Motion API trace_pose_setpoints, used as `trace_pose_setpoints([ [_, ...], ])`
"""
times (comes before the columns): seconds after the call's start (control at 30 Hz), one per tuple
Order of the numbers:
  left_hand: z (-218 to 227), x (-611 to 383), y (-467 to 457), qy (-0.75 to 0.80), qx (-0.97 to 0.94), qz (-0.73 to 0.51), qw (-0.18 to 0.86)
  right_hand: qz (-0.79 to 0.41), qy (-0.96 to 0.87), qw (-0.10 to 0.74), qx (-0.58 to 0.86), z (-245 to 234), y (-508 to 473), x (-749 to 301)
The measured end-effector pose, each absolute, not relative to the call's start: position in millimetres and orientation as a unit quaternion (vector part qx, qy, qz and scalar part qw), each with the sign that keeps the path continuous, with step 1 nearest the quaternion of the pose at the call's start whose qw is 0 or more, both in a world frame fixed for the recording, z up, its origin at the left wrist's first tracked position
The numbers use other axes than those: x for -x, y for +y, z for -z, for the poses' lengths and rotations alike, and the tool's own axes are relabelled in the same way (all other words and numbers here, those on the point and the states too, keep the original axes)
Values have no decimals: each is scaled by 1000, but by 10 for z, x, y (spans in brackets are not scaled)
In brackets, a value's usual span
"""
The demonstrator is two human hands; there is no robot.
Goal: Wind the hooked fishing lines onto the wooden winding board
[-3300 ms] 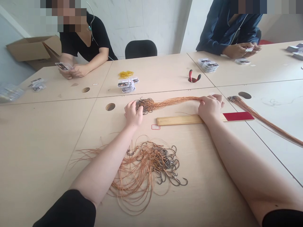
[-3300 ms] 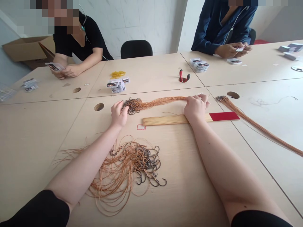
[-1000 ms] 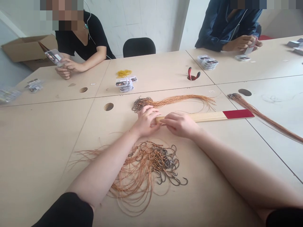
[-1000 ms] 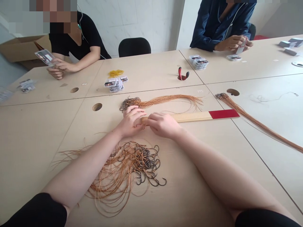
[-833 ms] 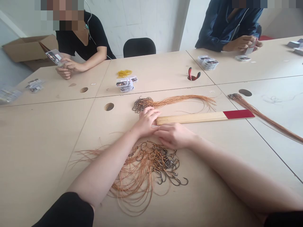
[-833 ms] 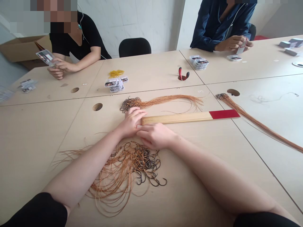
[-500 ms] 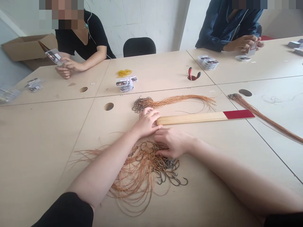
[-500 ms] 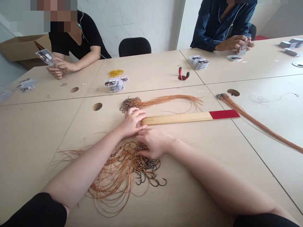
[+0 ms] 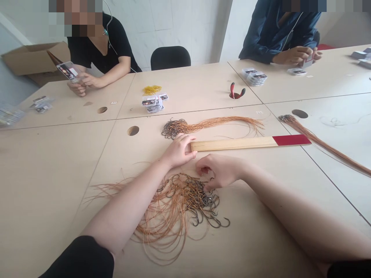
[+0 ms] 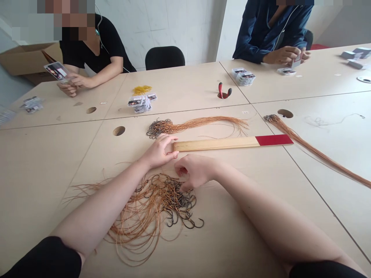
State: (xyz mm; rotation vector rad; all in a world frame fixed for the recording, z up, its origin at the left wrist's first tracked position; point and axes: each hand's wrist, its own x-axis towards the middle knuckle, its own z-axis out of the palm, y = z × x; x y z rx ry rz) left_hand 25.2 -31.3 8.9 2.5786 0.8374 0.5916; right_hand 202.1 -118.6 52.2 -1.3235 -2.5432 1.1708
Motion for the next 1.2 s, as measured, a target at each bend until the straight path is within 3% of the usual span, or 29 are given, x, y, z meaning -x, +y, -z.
trace_pose_setpoints([
  [0.17, -27, -251, -290, 311, -922, -185, 140, -370, -818, -8, 440, -472, -1157, -2016],
  [0.4, -61, -261, -294, 302, -924, -176, 158, -394, -813, -5, 429, -460, -1140, -2016],
  [0.7, -94, -244, -324, 307, -874, -200, 319, -392, -805, 2, 445, -449, -1145, -1994],
  [1.2, -86, -248, -309, 330, -857, -185, 351, -406, -812, -1, 420, -426, -1138, -2029],
])
